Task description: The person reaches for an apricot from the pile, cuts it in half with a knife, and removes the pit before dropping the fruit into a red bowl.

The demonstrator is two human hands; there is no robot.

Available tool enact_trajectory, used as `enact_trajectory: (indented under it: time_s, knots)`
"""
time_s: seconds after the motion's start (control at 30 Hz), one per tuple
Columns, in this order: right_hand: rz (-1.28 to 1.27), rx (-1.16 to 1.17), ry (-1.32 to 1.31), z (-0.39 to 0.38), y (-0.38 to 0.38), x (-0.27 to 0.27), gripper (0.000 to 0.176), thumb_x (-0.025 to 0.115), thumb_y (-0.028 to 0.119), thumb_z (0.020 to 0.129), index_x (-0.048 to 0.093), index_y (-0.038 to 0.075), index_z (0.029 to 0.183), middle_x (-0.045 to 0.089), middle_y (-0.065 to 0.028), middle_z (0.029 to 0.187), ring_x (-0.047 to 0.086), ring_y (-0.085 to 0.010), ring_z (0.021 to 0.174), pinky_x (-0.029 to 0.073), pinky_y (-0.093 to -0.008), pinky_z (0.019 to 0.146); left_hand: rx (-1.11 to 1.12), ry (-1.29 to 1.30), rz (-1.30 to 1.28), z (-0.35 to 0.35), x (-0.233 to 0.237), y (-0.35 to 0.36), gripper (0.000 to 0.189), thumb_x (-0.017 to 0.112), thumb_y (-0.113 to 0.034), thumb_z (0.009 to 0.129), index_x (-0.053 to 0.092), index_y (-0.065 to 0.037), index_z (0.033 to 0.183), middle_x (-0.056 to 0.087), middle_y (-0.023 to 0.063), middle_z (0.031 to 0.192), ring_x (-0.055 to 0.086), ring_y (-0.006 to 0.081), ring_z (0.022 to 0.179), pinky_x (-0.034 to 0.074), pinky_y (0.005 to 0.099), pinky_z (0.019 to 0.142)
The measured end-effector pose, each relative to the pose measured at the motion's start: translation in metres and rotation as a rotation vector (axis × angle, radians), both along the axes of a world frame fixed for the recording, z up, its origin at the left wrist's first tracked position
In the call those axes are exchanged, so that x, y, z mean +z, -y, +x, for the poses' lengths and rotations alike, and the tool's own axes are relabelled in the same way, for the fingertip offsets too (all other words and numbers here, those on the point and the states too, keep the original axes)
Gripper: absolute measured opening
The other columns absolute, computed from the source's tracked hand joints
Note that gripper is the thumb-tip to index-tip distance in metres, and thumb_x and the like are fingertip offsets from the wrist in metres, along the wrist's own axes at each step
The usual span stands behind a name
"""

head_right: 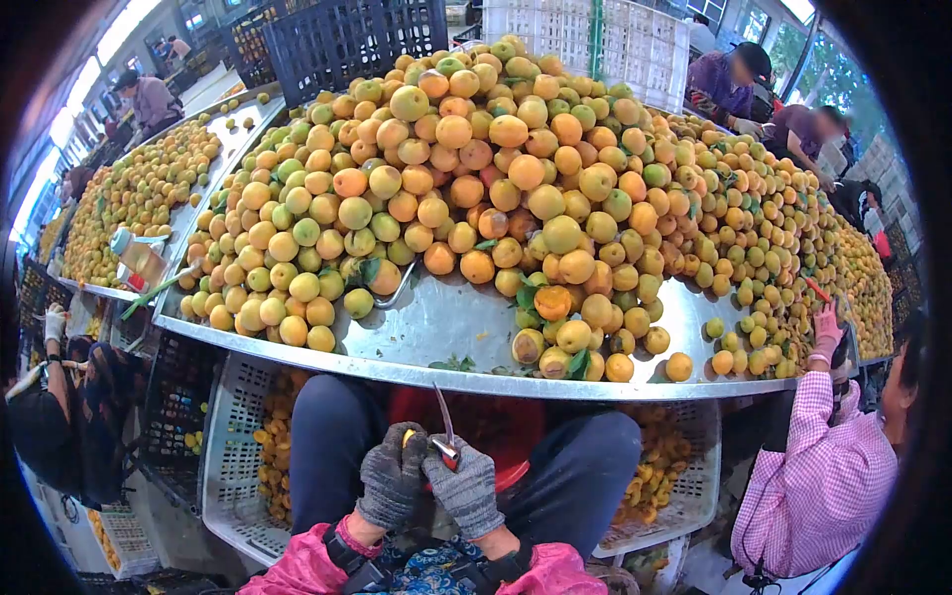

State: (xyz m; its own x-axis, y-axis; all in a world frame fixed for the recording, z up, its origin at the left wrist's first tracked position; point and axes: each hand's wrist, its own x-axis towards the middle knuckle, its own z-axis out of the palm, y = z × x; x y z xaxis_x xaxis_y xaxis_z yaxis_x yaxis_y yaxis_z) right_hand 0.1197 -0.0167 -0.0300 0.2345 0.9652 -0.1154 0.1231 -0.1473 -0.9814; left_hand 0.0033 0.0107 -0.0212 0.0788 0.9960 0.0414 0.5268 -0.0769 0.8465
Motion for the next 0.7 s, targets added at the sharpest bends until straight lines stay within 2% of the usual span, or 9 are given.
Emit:
enact_trajectory:
  time_s: [0.17, 0.23, 0.37, 0.43, 0.5, 0.53, 0.6, 0.63, 0.7]
  knots:
    - [-0.256, -0.082, -0.306, -0.005, -0.01, -0.006, 0.023, 0.068, 0.015, 0.084, 0.068, 0.0, 0.101, 0.068, -0.0038, 0.08, 0.06, -0.008, 0.072, 0.051, -0.0266, 0.065, -0.016, -0.054, 0.058, -0.001, 0.024, 0.003, 0.019, 0.056, -0.024, 0.093, 0.06, -0.007, 0.1, 0.064, 0.0152, 0.073, 0.064, 0.0338, 0.063, 0.049, 0.0407, 0.055]
    - [-0.171, -0.115, -0.669, -0.011, -0.011, -0.012, 0.022, 0.067, 0.016, 0.086, 0.068, 0.0, 0.101, 0.068, -0.0036, 0.08, 0.061, -0.0092, 0.07, 0.051, -0.0257, 0.063, -0.162, -0.026, 0.205, 0.0, 0.041, 0.001, 0.021, 0.06, -0.025, 0.091, 0.06, -0.007, 0.102, 0.064, 0.0123, 0.072, 0.065, 0.0314, 0.062, 0.05, 0.0395, 0.056]
    - [-0.188, -0.135, -0.445, -0.009, -0.009, 0.038, 0.018, 0.069, 0.014, 0.086, 0.068, 0.001, 0.099, 0.068, -0.0027, 0.08, 0.062, -0.0114, 0.07, 0.051, -0.0251, 0.064, -0.106, 0.002, 0.241, -0.036, 0.06, -0.009, 0.024, 0.061, -0.025, 0.091, 0.059, -0.004, 0.101, 0.063, 0.0115, 0.076, 0.065, 0.0224, 0.065, 0.05, 0.0335, 0.061]
    - [-0.211, -0.169, -0.505, -0.004, -0.009, 0.039, 0.016, 0.07, 0.011, 0.083, 0.069, 0.002, 0.097, 0.069, -0.0044, 0.08, 0.065, -0.0139, 0.071, 0.052, -0.0278, 0.064, 0.037, 0.102, 0.131, -0.063, 0.082, -0.014, 0.027, 0.062, -0.027, 0.091, 0.059, -0.003, 0.102, 0.062, 0.0119, 0.078, 0.064, 0.0194, 0.068, 0.049, 0.0314, 0.062]
    - [0.11, -0.03, 0.011, 0.004, -0.015, 0.013, 0.017, 0.07, 0.014, 0.083, 0.069, 0.003, 0.097, 0.07, -0.0097, 0.081, 0.069, -0.0193, 0.072, 0.053, -0.0306, 0.064, 0.167, 0.006, 0.087, -0.108, 0.066, -0.022, 0.027, 0.063, -0.028, 0.091, 0.059, -0.003, 0.102, 0.064, 0.0134, 0.08, 0.064, 0.0227, 0.069, 0.049, 0.0327, 0.063]
    - [-0.042, 0.105, 0.075, 0.014, -0.016, 0.002, 0.019, 0.069, 0.019, 0.084, 0.069, 0.005, 0.097, 0.069, -0.0147, 0.083, 0.07, -0.0236, 0.077, 0.053, -0.0323, 0.068, 0.169, 0.0, 0.09, -0.128, 0.062, -0.023, 0.027, 0.063, -0.028, 0.091, 0.059, -0.003, 0.102, 0.064, 0.0134, 0.08, 0.064, 0.0227, 0.069, 0.049, 0.0327, 0.063]
    - [-0.014, 0.103, 0.125, 0.018, -0.014, -0.009, 0.02, 0.069, 0.021, 0.084, 0.069, 0.006, 0.097, 0.069, -0.0151, 0.082, 0.07, -0.0248, 0.077, 0.053, -0.0327, 0.069, 0.171, -0.526, 0.039, -0.163, 0.055, -0.028, 0.026, 0.065, -0.026, 0.089, 0.061, -0.005, 0.105, 0.067, 0.0147, 0.086, 0.065, 0.0274, 0.072, 0.05, 0.0351, 0.066]
    - [0.002, 0.107, 0.179, 0.021, -0.013, -0.012, 0.021, 0.07, 0.024, 0.084, 0.069, 0.006, 0.096, 0.068, -0.0154, 0.082, 0.069, -0.026, 0.077, 0.053, -0.0331, 0.069, 0.167, -0.529, 0.039, -0.179, 0.046, -0.027, 0.026, 0.065, -0.026, 0.089, 0.061, -0.005, 0.105, 0.067, 0.0147, 0.086, 0.065, 0.0274, 0.072, 0.05, 0.0351, 0.066]
    - [0.005, 0.085, 0.164, 0.022, -0.012, 0.008, 0.02, 0.071, 0.021, 0.082, 0.069, 0.006, 0.094, 0.069, -0.015, 0.082, 0.069, -0.0269, 0.077, 0.053, -0.0343, 0.068, 0.105, -0.884, 0.205, -0.203, 0.028, -0.029, 0.027, 0.066, -0.022, 0.087, 0.062, -0.005, 0.106, 0.067, 0.016, 0.091, 0.065, 0.0311, 0.076, 0.051, 0.0378, 0.07]
